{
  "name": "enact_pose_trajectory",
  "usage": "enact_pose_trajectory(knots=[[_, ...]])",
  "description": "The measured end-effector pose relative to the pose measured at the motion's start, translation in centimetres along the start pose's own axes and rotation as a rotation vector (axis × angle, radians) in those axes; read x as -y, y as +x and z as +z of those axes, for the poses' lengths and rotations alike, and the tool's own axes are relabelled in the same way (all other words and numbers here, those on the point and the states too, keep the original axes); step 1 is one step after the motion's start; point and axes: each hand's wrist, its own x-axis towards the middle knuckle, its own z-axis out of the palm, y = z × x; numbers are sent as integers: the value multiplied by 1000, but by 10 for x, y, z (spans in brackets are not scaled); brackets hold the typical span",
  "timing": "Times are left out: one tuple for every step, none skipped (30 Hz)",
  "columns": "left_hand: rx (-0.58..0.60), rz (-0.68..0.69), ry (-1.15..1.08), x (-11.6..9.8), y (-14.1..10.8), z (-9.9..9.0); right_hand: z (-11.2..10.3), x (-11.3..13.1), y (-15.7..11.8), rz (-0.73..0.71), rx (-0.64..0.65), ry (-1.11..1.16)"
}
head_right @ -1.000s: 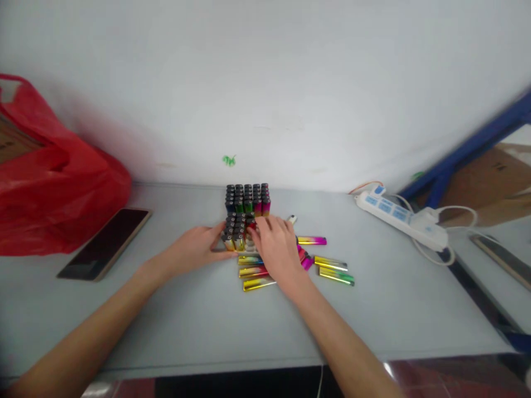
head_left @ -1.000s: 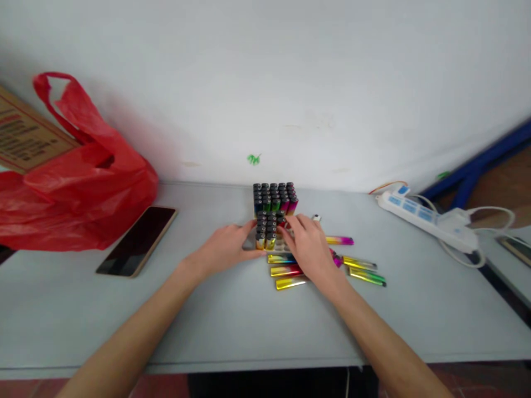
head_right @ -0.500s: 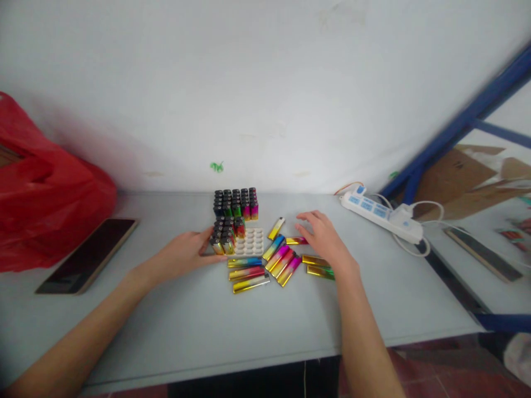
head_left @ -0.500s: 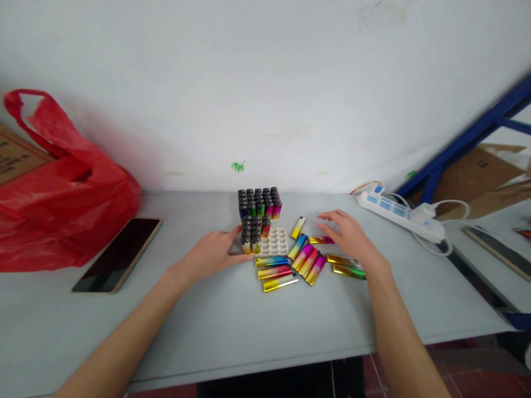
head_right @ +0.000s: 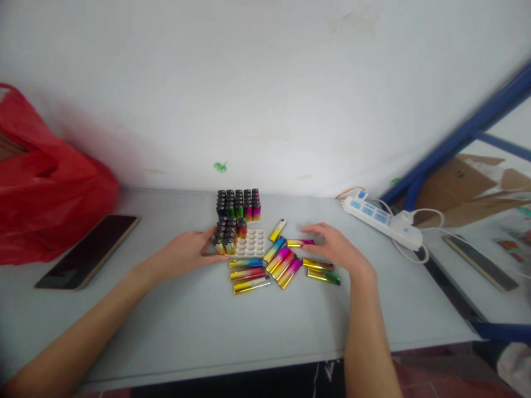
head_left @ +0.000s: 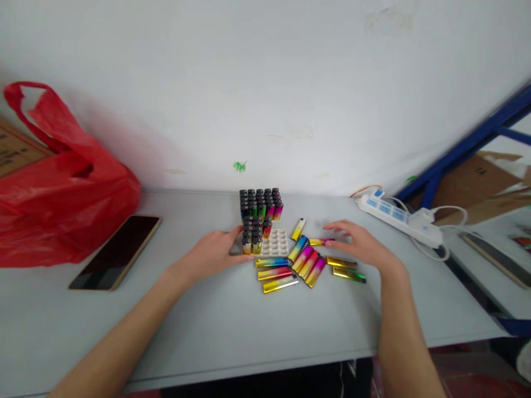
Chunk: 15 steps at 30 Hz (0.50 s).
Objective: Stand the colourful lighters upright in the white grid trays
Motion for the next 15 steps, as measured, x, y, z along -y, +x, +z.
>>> enact_pose_trajectory(knots=[[4, 2, 11, 0, 0, 0, -2, -1, 0, 1, 21, 1], [5, 7, 20, 0, 0, 0, -2, -1, 2, -4, 39, -1], [2, 11, 25, 0, 0, 1, -1, -1, 3, -10, 56, -3], [-2, 12, 25, 0, 0, 1, 0, 0, 5, -12, 68, -2], [-8, 12, 21, 1, 1, 2, 2, 1, 6, -6, 78, 5], [-13, 8, 18, 1, 1, 3, 3, 2, 7, 8, 86, 21], [-16, 2, 14, 2, 2, 3, 5, 3, 7, 26, 89, 45], [-19, -4, 11, 2, 2, 4, 6, 4, 7, 42, 82, 78], [-21, -5, 8, 3, 2, 4, 7, 4, 6, 55, 64, 116], [-21, -3, 5, 3, 3, 4, 7, 5, 6, 65, 40, 155], [-19, 2, 4, 4, 3, 4, 8, 7, 6, 69, 14, 193], [-15, 7, 5, 4, 3, 4, 9, 9, 6, 67, -15, 232], [-10, 12, 8, 5, 3, 4, 10, 12, 7, 63, -45, 274], [-8, 16, 14, 5, 3, 4, 12, 17, 9, 58, -79, 322], [-7, 21, 22, 6, 3, 4, 14, 22, 11, 54, -114, 379]])
